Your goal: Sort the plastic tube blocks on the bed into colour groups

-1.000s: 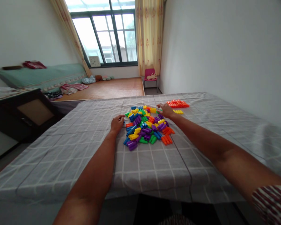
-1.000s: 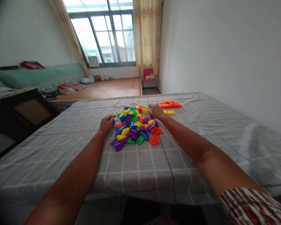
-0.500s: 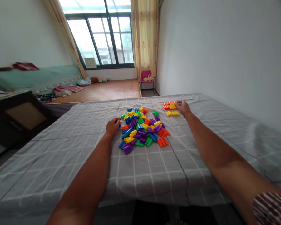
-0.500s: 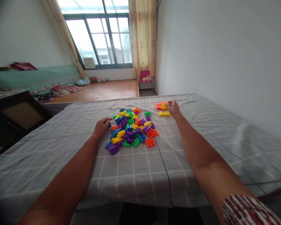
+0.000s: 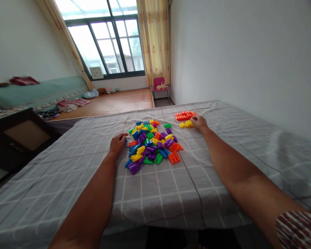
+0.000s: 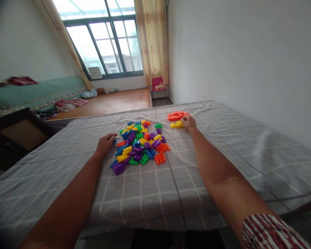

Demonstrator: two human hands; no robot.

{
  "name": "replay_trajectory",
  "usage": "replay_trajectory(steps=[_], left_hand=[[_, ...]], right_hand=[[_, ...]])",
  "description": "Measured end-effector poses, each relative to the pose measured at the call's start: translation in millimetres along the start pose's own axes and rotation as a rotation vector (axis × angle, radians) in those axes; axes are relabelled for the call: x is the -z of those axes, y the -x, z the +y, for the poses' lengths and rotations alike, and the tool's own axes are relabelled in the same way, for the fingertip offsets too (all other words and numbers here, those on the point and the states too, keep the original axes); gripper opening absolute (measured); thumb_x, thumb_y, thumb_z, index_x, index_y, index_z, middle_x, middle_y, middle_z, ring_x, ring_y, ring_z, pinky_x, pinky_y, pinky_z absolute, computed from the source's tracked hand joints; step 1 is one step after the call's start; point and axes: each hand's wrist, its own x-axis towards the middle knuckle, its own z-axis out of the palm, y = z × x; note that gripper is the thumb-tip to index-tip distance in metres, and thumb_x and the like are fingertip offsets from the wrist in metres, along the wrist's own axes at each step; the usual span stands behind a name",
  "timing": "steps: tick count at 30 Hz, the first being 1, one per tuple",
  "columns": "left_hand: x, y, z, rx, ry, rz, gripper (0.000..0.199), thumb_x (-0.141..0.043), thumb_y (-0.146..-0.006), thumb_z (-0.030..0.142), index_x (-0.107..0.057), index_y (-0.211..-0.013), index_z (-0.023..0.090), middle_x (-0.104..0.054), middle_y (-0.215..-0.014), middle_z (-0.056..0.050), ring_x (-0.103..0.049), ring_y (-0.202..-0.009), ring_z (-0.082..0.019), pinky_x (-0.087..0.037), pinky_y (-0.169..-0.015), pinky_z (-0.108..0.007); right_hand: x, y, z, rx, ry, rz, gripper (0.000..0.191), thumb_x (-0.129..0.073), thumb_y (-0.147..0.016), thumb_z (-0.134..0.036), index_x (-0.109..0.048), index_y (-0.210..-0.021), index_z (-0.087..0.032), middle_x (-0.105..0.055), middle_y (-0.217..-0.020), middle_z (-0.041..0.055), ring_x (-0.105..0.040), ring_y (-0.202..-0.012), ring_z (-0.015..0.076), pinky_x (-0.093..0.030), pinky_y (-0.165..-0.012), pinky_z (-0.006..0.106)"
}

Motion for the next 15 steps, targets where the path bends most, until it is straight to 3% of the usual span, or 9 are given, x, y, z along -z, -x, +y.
replay_trajectory(steps=[4, 7, 10, 12, 15], left_hand=[[0.7, -1.0, -2.4, -0.016, -0.015, -0.004, 0.045, -0.047, -0.077, 0.039, -0.073, -0.103, 0.014, -0.07, -0.075, -0.005, -0.059, -0.066, -0.016, -0.044, -0.062, -0.025], [0.6, -1.2, -4.0, -0.025, -0.008, -0.001, 0.045, -0.047, -0.077, 0.039, -0.073, -0.104, 0.012, -0.07, -0.077, -0.005, -0.059, -0.066, -0.016, -0.044, -0.063, -0.026], [-0.7, -1.1, -3.9, -0.031, -0.016, 0.002, 0.045, -0.046, -0.078, 0.037, -0.073, -0.103, 0.012, -0.071, -0.078, -0.006, -0.059, -0.067, -0.016, -0.044, -0.064, -0.026], [-1.5, -0.9, -2.9, -0.033, -0.027, -0.002, 0.044, -0.045, -0.078, 0.036, -0.074, -0.103, 0.013, -0.071, -0.078, -0.005, -0.059, -0.067, -0.016, -0.044, -0.063, -0.026], [-2.3, -0.2, -1.6, -0.029, -0.036, -0.012, 0.045, -0.044, -0.079, 0.035, -0.073, -0.104, 0.012, -0.07, -0.076, -0.006, -0.057, -0.065, -0.016, -0.042, -0.062, -0.026]], right_hand=[[0.1, 5.9, -1.4, -0.012, 0.054, -0.008, 0.023, -0.057, -0.081, -0.034, -0.072, -0.09, -0.017, -0.073, -0.09, 0.008, -0.065, -0.081, 0.0206, -0.049, -0.079, 0.031], [5.5, 8.6, -8.2, -0.007, 0.076, 0.062, 0.024, -0.056, -0.083, -0.033, -0.07, -0.094, -0.016, -0.072, -0.093, 0.0106, -0.065, -0.084, 0.0226, -0.049, -0.081, 0.033], [11.8, 13.8, -30.8, 0.146, 0.002, 0.127, 0.025, -0.053, -0.086, -0.031, -0.069, -0.099, -0.016, -0.072, -0.099, 0.0114, -0.065, -0.088, 0.0227, -0.049, -0.083, 0.034], [13.4, 24.3, -57.6, 0.304, -0.108, 0.04, 0.026, -0.054, -0.087, -0.032, -0.069, -0.101, -0.016, -0.072, -0.099, 0.0094, -0.065, -0.085, 0.0205, -0.05, -0.082, 0.032], [10.1, 56.7, -109.8, 0.539, -0.252, -0.205, 0.027, -0.056, -0.087, -0.035, -0.07, -0.102, -0.018, -0.072, -0.099, 0.0064, -0.065, -0.078, 0.0177, -0.051, -0.078, 0.031]])
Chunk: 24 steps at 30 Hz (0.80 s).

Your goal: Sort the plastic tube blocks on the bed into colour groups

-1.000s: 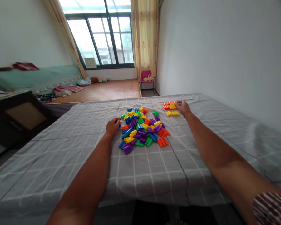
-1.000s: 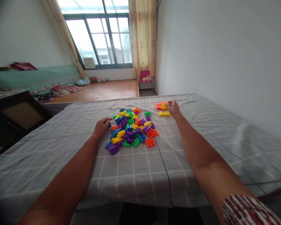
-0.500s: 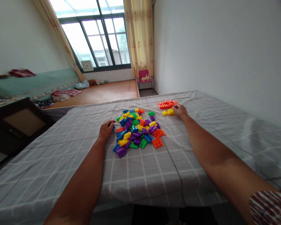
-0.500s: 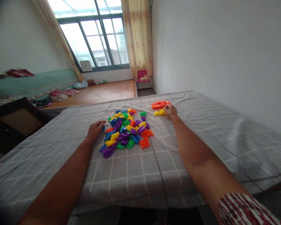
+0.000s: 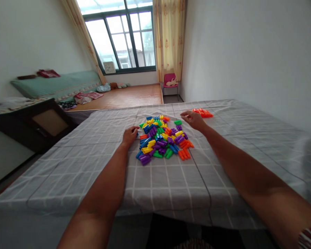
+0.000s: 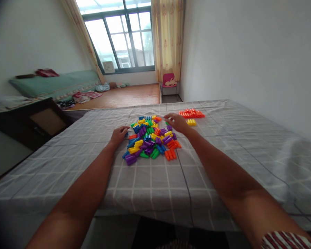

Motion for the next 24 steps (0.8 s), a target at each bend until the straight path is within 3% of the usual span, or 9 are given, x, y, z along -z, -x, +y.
replay_trajectory(steps=[3, 6, 9, 12, 16, 19, 21, 24], left_hand=[[-1.0, 0.4, -0.4, -0.003, 0.002, -0.005, 0.045, -0.044, -0.08, 0.035, -0.073, -0.105, 0.012, -0.069, -0.075, -0.005, -0.056, -0.064, -0.016, -0.041, -0.061, -0.026], [-1.9, 0.2, -1.6, -0.004, -0.004, -0.006, 0.044, -0.043, -0.08, 0.034, -0.073, -0.105, 0.013, -0.068, -0.073, -0.004, -0.055, -0.063, -0.015, -0.04, -0.059, -0.026], [-1.9, 0.0, -1.7, -0.017, -0.009, -0.011, 0.044, -0.043, -0.08, 0.034, -0.073, -0.105, 0.013, -0.067, -0.072, -0.004, -0.054, -0.061, -0.015, -0.039, -0.058, -0.026], [-1.1, 0.0, -0.4, -0.028, -0.018, -0.011, 0.044, -0.043, -0.08, 0.034, -0.073, -0.104, 0.013, -0.067, -0.073, -0.004, -0.054, -0.062, -0.015, -0.039, -0.059, -0.027], [-0.5, -0.1, 1.1, -0.02, -0.024, -0.025, 0.044, -0.043, -0.08, 0.034, -0.073, -0.105, 0.013, -0.069, -0.073, -0.005, -0.055, -0.062, -0.016, -0.04, -0.06, -0.026], [-0.5, -0.8, 0.1, -0.005, -0.015, -0.025, 0.043, -0.045, -0.079, 0.035, -0.074, -0.104, 0.014, -0.071, -0.077, -0.005, -0.057, -0.065, -0.016, -0.043, -0.062, -0.026], [-0.4, -1.6, -1.2, -0.003, -0.007, -0.013, 0.042, -0.046, -0.079, 0.035, -0.074, -0.103, 0.014, -0.072, -0.08, -0.006, -0.059, -0.067, -0.017, -0.044, -0.064, -0.026], [0.5, -2.6, -2.6, -0.018, -0.004, -0.011, 0.043, -0.046, -0.078, 0.036, -0.074, -0.102, 0.014, -0.072, -0.081, -0.006, -0.059, -0.068, -0.017, -0.043, -0.064, -0.026]], right_hand=[[-27.6, 11.5, -61.5, 0.276, -0.117, -0.207, 0.027, -0.056, -0.089, -0.036, -0.07, -0.108, -0.023, -0.071, -0.106, 0.0051, -0.065, -0.091, 0.0197, -0.05, -0.087, 0.035], [-51.3, 29.0, -106.4, 0.505, -0.143, -0.346, 0.031, -0.057, -0.09, -0.032, -0.067, -0.118, -0.026, -0.069, -0.115, 0.0059, -0.058, -0.111, 0.0225, -0.044, -0.099, 0.04], [-66.2, 42.1, -126.7, 0.553, -0.11, -0.413, 0.03, -0.059, -0.089, -0.03, -0.067, -0.118, -0.024, -0.068, -0.115, 0.0084, -0.056, -0.114, 0.0232, -0.043, -0.099, 0.04], [-71.7, 45.2, -126.7, 0.479, -0.144, -0.402, 0.024, -0.06, -0.088, -0.027, -0.07, -0.109, -0.021, -0.07, -0.106, 0.008, -0.059, -0.106, 0.022, -0.046, -0.095, 0.037], [-65.5, 29.4, -103.3, 0.273, -0.36, -0.34, 0.027, -0.056, -0.089, -0.035, -0.071, -0.106, -0.021, -0.072, -0.098, 0.0029, -0.064, -0.091, 0.0174, -0.05, -0.086, 0.032], [-45.5, 4.4, -61.2, 0.08, -0.48, -0.245, 0.035, -0.057, -0.086, -0.044, -0.07, -0.108, -0.019, -0.071, -0.095, 0.002, -0.065, -0.083, 0.0156, -0.054, -0.076, 0.029], [-23.0, -11.3, -18.9, -0.085, -0.498, -0.08, 0.042, -0.059, -0.084, -0.048, -0.067, -0.112, -0.018, -0.071, -0.097, 0.0032, -0.065, -0.08, 0.0152, -0.055, -0.07, 0.027], [15.6, -19.9, 55.2, -0.31, -0.375, 0.28, 0.043, -0.058, -0.083, -0.044, -0.066, -0.114, -0.015, -0.071, -0.1, 0.0069, -0.065, -0.082, 0.0159, -0.055, -0.068, 0.027]])
